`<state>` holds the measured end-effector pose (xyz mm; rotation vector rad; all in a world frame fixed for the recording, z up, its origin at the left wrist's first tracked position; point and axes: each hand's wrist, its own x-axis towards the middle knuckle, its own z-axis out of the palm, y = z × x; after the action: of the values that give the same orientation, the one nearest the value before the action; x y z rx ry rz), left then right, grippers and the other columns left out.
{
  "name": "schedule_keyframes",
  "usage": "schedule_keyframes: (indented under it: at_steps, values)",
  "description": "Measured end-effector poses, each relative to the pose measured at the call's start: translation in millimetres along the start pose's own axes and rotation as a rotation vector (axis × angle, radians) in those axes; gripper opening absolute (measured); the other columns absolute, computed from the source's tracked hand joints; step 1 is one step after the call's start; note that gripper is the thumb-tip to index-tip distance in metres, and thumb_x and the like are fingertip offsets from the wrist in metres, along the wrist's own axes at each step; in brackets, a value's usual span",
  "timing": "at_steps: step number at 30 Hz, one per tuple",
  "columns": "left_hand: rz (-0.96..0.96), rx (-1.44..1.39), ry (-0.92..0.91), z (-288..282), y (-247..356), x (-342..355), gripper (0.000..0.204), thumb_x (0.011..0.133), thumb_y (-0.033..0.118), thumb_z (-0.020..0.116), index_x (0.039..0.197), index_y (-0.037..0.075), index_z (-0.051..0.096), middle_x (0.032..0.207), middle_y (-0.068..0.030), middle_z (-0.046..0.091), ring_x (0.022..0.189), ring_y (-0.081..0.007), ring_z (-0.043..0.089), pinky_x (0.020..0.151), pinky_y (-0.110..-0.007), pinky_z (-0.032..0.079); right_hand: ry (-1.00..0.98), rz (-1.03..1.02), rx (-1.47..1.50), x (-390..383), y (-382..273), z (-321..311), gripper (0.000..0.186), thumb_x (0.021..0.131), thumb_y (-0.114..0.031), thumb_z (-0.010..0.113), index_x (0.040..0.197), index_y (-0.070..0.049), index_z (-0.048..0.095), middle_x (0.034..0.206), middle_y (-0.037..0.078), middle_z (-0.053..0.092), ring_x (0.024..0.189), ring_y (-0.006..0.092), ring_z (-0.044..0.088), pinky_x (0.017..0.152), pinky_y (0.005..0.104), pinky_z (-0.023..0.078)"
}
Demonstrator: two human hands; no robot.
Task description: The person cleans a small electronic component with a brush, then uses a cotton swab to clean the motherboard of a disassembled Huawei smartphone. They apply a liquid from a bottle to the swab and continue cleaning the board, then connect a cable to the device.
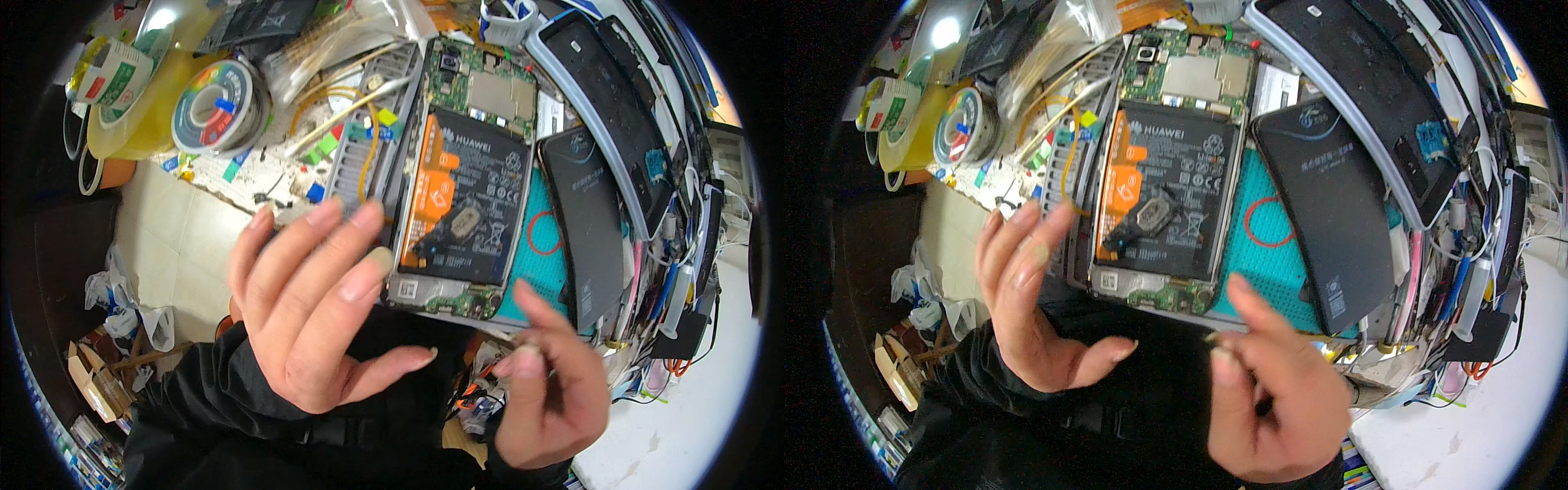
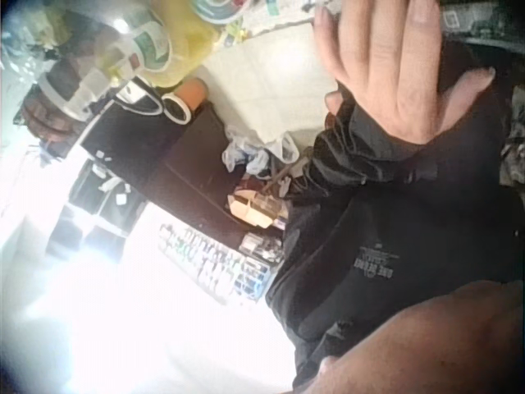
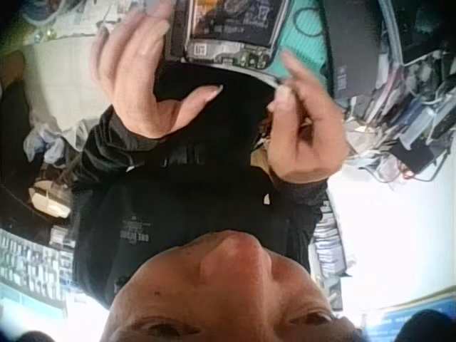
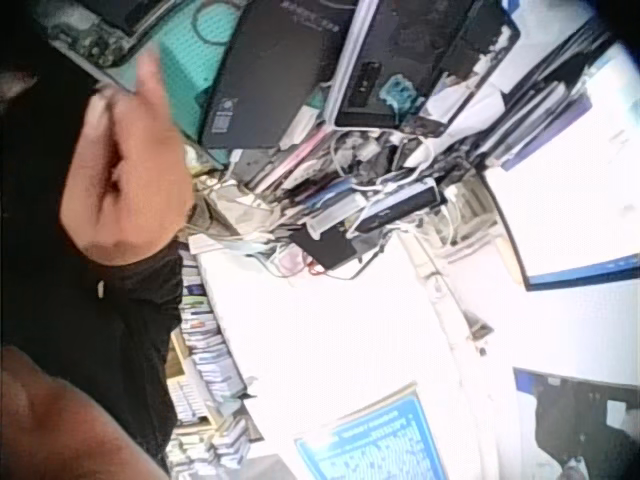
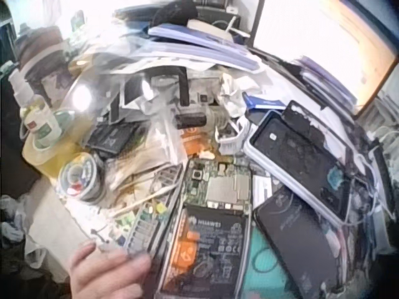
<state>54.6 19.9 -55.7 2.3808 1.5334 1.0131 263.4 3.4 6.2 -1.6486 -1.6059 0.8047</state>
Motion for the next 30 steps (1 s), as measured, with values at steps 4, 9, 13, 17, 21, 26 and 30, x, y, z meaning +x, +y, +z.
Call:
schedule_keyframes:
  at_steps: [4, 9, 13, 17, 21, 26, 30]
  values:
    - [-0.013, -0.036, -0.109, -1, -2, 5, 0.103, 0.088, 0.059, 0.069, 0.156, 0.002, 0.018, 0.132, -0.0283, 0.064, 0.130, -0.0412, 0.056, 0.115, -0.061, 0.024, -0.127, -0.104, -0.004, -2, -10, -3, 0.012, 0.094, -0.003, 0.064, 0.101, 0.007, 0.063, 0.119, 0.035, 0.067, 0.066, 0.0174, 0.067, 0.068, 0.0278, 0.055]
    - [-0.035, -0.032, -0.217, -14, -8, 18, 0.113, 0.082, 0.056, 0.078, 0.157, 0.000, 0.014, 0.139, -0.0286, 0.058, 0.131, -0.0425, 0.055, 0.117, -0.061, 0.022, -0.301, -0.065, 0.021, 1, -12, 2, 0.009, 0.090, -0.005, 0.071, 0.097, 0.001, 0.068, 0.128, 0.032, 0.064, 0.061, 0.0181, 0.065, 0.060, 0.0265, 0.051]
    - [-0.036, -0.081, -0.172, -13, -24, 26, 0.120, 0.074, 0.052, 0.086, 0.156, -0.003, 0.017, 0.144, -0.0296, 0.054, 0.136, -0.0446, 0.050, 0.118, -0.060, 0.022, -0.292, -0.205, 0.058, 6, -7, 16, 0.009, 0.090, -0.005, 0.072, 0.097, -0.002, 0.069, 0.131, 0.031, 0.063, 0.068, 0.0228, 0.071, 0.064, 0.0284, 0.053]
    - [-0.031, -0.090, -0.112, -12, -40, 25, 0.121, 0.068, 0.054, 0.090, 0.153, -0.004, 0.026, 0.144, -0.0296, 0.054, 0.135, -0.0456, 0.051, 0.116, -0.060, 0.027, -0.311, -0.203, 0.070, 12, -8, 19, 0.010, 0.090, -0.005, 0.073, 0.099, -0.002, 0.070, 0.129, 0.032, 0.064, 0.070, 0.0212, 0.071, 0.064, 0.0297, 0.054]
    - [0.095, -0.146, 0.027, -17, -43, 13, 0.088, 0.071, 0.054, 0.087, 0.139, 0.010, 0.052, 0.137, -0.0223, 0.059, 0.125, -0.0403, 0.059, 0.110, -0.061, 0.037, -0.056, -0.197, -0.055, 15, -11, 22, 0.013, 0.094, -0.001, 0.060, 0.098, 0.009, 0.066, 0.105, 0.028, 0.068, 0.072, 0.0193, 0.067, 0.071, 0.0284, 0.056]
    - [0.185, -0.089, 0.107, -5, -44, 6, 0.043, 0.081, 0.047, 0.080, 0.117, 0.024, 0.074, 0.125, -0.0122, 0.066, 0.116, -0.0328, 0.064, 0.105, -0.057, 0.044, 0.047, -0.223, -0.181, 28, -11, 29, 0.017, 0.093, 0.003, 0.060, 0.107, 0.010, 0.066, 0.104, 0.022, 0.065, 0.070, 0.0168, 0.063, 0.069, 0.0256, 0.053]
    - [0.176, -0.084, 0.102, 0, -47, 6, 0.032, 0.087, 0.046, 0.074, 0.114, 0.029, 0.075, 0.119, -0.0081, 0.069, 0.113, -0.0308, 0.066, 0.104, -0.056, 0.046, -0.035, -0.414, -0.218, 46, -6, 29, 0.020, 0.091, 0.006, 0.060, 0.109, 0.007, 0.068, 0.102, 0.019, 0.064, 0.066, 0.0129, 0.056, 0.063, 0.0230, 0.046]
